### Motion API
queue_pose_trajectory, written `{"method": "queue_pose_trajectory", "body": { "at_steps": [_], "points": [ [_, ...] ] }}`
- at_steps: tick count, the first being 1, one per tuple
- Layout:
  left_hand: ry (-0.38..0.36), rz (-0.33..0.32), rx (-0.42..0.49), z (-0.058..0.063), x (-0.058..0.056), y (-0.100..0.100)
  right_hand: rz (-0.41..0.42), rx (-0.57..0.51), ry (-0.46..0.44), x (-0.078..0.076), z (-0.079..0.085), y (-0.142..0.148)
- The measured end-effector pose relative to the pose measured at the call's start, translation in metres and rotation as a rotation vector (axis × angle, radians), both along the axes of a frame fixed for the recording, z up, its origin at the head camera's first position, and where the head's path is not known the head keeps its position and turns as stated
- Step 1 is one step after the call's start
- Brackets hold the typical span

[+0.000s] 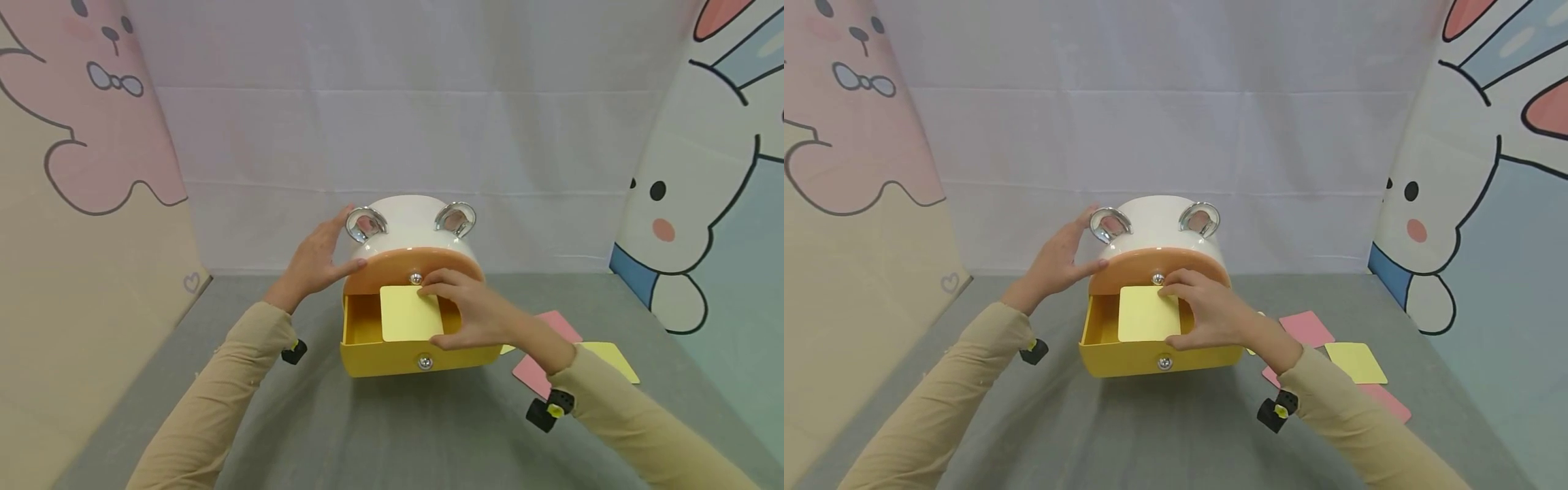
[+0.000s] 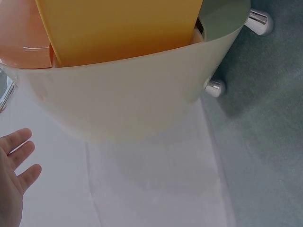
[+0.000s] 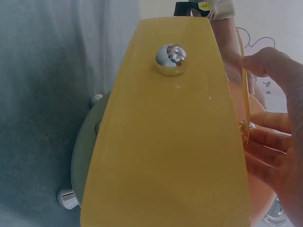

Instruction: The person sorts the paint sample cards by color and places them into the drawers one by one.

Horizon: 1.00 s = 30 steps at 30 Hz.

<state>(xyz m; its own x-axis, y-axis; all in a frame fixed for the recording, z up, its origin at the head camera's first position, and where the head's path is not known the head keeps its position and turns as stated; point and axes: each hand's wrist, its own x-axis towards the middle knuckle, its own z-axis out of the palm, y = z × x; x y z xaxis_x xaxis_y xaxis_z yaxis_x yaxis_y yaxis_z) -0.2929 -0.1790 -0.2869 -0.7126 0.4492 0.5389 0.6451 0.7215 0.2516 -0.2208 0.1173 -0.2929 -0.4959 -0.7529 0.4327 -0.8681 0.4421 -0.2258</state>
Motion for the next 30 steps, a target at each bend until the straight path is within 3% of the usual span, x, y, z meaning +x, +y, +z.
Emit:
{"method": "queue_pose_trajectory", "body": {
  "at_steps": [9,17,30],
  "points": [
    [-0.003,0.001,0.003,-0.001,0.0,0.0,0.006,-0.017,-0.054,-0.001,-0.011,-0.004],
    [-0.015,0.012,-0.002,-0.002,0.0,0.0,0.035,-0.076,-0.012,-0.004,-0.018,-0.005],
    [0.0,0.011,0.0,-0.002,-0.001,0.0,0.014,-0.092,0.017,-0.004,-0.022,-0.005]
  ]
}}
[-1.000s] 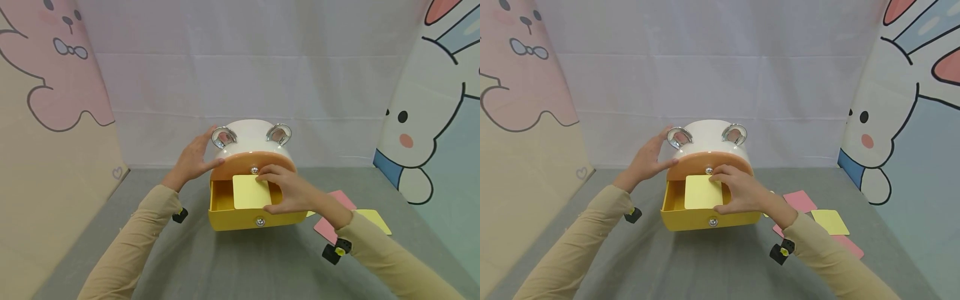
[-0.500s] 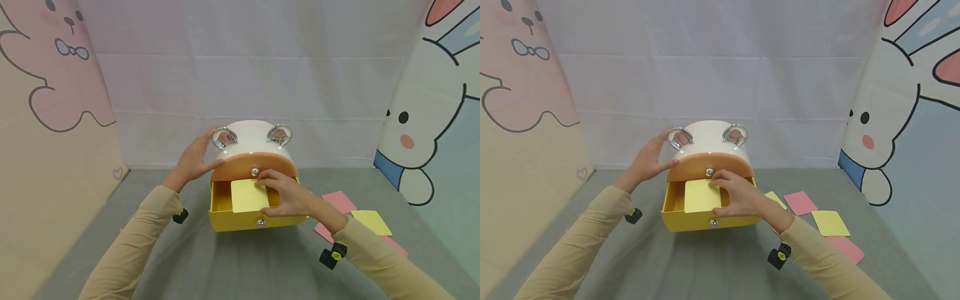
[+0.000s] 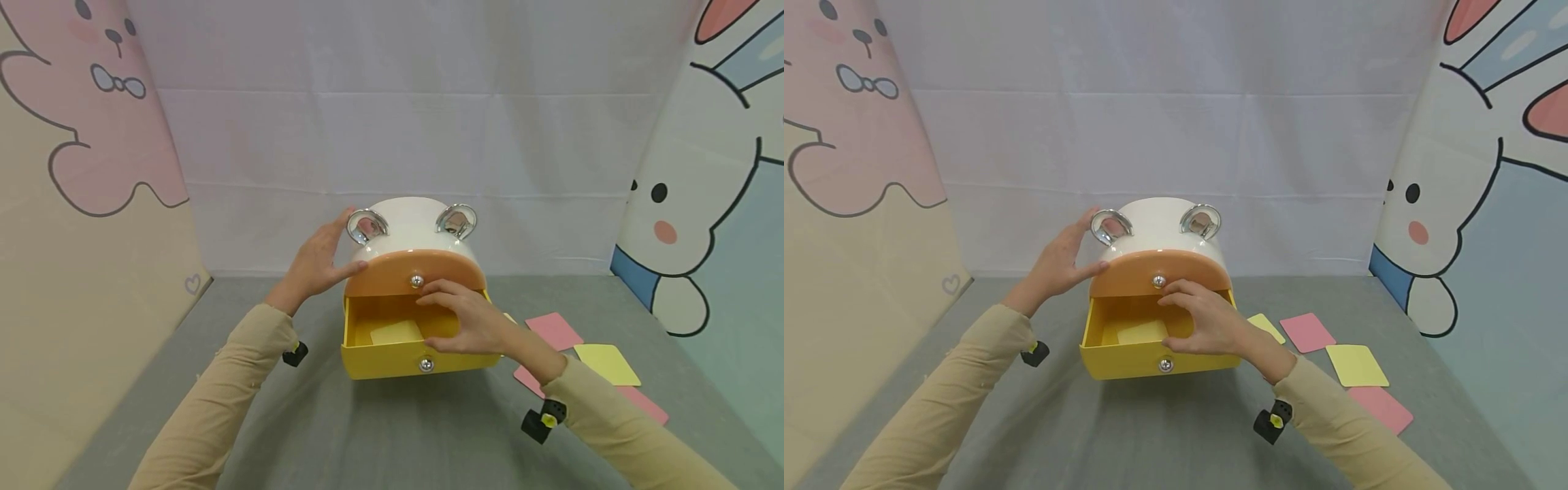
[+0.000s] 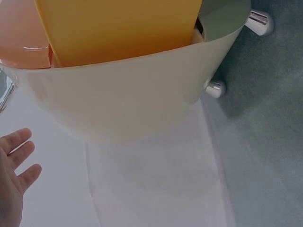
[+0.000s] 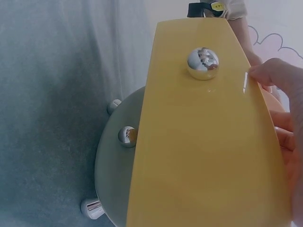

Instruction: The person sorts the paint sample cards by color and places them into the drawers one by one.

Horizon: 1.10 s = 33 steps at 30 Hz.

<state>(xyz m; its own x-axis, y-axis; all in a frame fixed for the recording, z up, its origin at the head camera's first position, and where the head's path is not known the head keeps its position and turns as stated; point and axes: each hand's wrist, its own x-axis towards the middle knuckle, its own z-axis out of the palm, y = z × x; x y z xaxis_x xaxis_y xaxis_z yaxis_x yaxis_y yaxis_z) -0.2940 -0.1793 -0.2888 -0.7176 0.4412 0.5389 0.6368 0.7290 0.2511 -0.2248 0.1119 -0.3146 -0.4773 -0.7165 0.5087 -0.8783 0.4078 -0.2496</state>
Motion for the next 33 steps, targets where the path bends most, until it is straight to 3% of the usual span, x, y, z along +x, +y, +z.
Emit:
{"method": "queue_pose_trajectory", "body": {
  "at_steps": [11,21,27,33],
  "points": [
    [-0.009,0.004,-0.004,0.0,0.0,0.0,0.019,-0.041,-0.021,0.005,0.012,0.013],
    [-0.003,0.007,-0.003,-0.001,0.0,0.0,-0.144,-0.037,-0.132,0.012,0.023,0.066],
    [-0.009,0.005,-0.002,-0.002,-0.001,0.0,-0.298,0.004,-0.161,0.016,0.01,0.114],
    [-0.02,0.007,-0.007,-0.001,0.0,0.0,-0.433,0.092,-0.22,0.025,-0.021,0.167]
  ]
}}
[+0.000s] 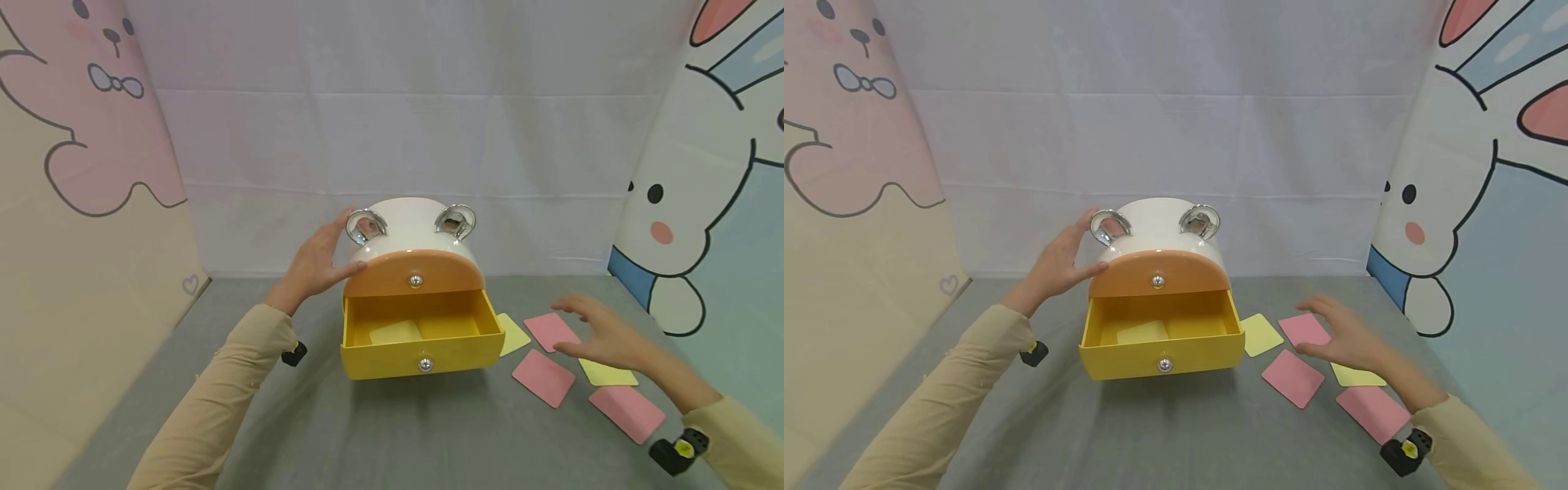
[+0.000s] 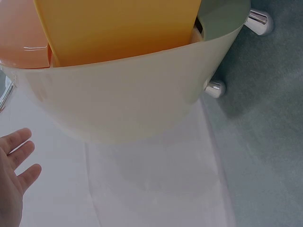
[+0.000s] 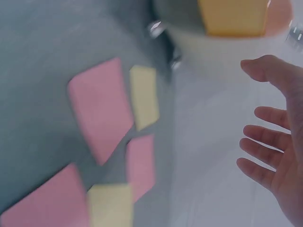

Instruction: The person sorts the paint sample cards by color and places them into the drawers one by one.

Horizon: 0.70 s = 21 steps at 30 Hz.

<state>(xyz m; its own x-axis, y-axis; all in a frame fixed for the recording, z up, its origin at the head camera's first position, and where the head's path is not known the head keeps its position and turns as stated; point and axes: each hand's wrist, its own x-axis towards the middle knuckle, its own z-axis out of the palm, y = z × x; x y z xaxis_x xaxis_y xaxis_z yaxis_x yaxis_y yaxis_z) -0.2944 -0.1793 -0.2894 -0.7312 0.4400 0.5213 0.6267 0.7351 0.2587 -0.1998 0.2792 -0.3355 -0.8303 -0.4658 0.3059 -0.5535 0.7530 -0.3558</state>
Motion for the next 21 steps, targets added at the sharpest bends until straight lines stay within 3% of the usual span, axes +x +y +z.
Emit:
{"method": "queue_pose_trajectory", "body": {
  "at_steps": [9,15,21],
  "points": [
    [-0.001,-0.002,-0.001,0.0,0.0,0.0,-0.166,0.083,-0.11,-0.003,-0.045,0.064],
    [0.003,-0.006,0.005,0.0,0.001,-0.001,-0.228,0.144,-0.187,-0.008,-0.064,0.082],
    [0.013,-0.016,0.006,0.0,0.001,-0.001,-0.244,0.132,-0.251,-0.011,-0.079,0.091]
  ]
}}
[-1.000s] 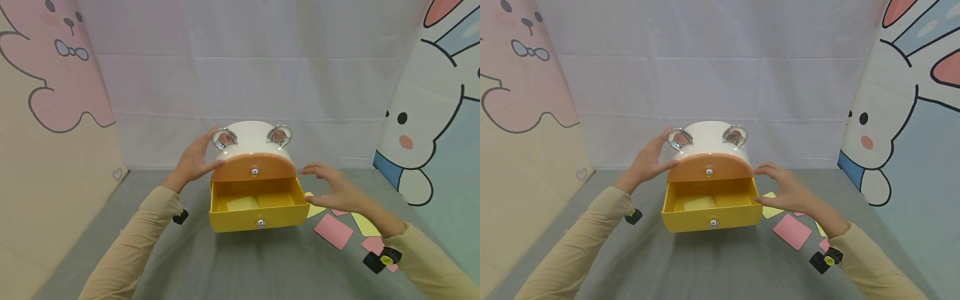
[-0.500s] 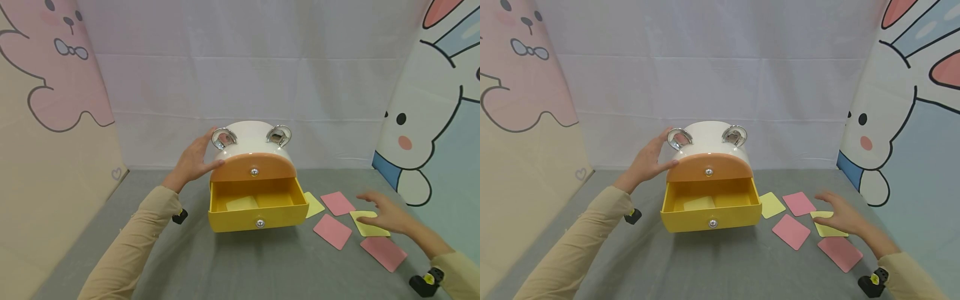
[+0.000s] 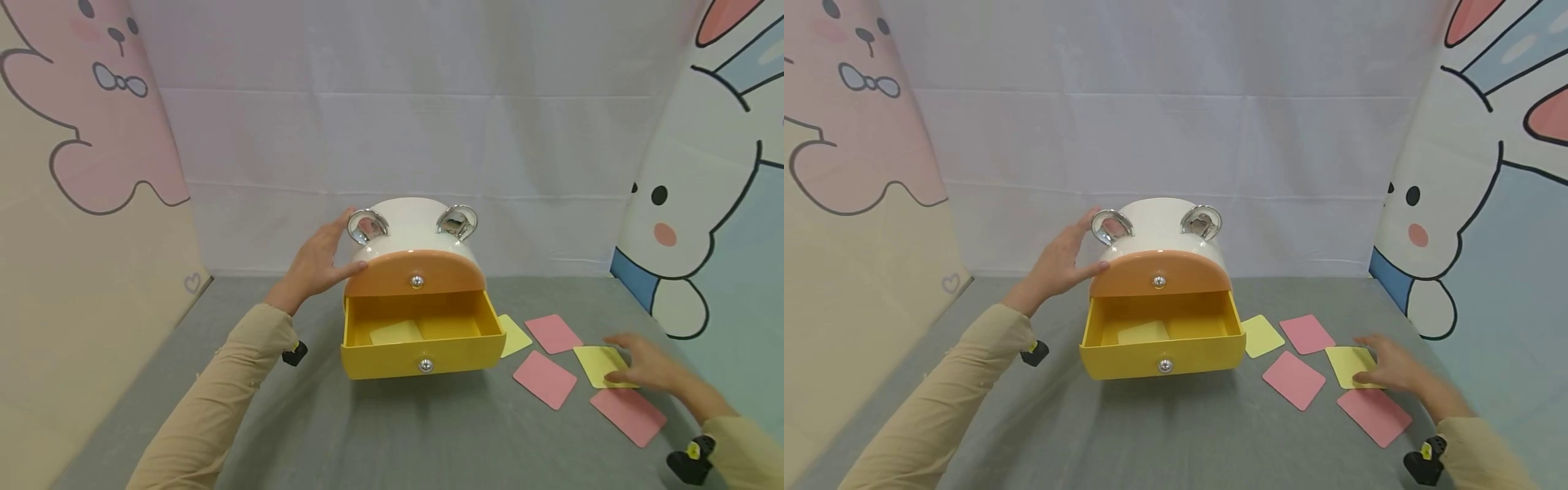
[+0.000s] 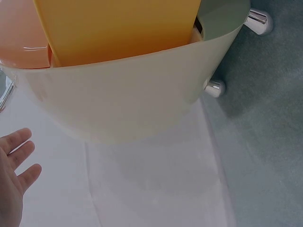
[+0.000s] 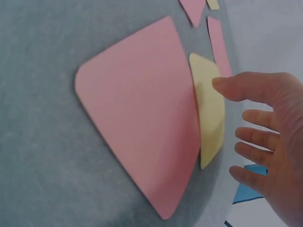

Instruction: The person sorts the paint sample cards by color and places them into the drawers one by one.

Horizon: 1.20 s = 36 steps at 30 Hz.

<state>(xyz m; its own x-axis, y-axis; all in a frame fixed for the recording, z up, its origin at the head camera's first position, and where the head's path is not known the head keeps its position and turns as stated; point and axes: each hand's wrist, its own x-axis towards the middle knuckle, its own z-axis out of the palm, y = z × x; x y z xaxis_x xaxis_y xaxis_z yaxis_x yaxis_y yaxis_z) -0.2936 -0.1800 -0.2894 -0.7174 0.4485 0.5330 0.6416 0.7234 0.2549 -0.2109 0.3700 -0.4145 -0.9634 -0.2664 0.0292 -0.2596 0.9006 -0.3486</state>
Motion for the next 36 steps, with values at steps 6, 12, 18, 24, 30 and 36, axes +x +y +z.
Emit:
{"method": "queue_pose_trajectory", "body": {
  "at_steps": [6,12,18,24,30,36],
  "points": [
    [0.004,-0.002,0.0,0.001,0.0,0.0,-0.015,-0.03,-0.026,-0.004,-0.011,0.005],
    [0.008,-0.005,0.004,0.001,0.001,0.0,-0.025,-0.019,-0.041,-0.01,-0.013,0.007],
    [0.006,-0.004,0.011,0.002,0.002,0.0,-0.022,-0.002,-0.097,-0.017,-0.012,0.007],
    [-0.007,0.0,0.006,-0.001,0.001,-0.001,-0.006,0.027,-0.137,-0.021,-0.008,0.007],
    [-0.003,-0.004,0.005,-0.001,-0.001,0.0,-0.001,0.02,-0.132,-0.022,-0.006,0.007],
    [0.008,-0.014,0.01,-0.002,-0.001,0.0,-0.007,-0.009,-0.118,-0.025,-0.007,0.012]
  ]
}}
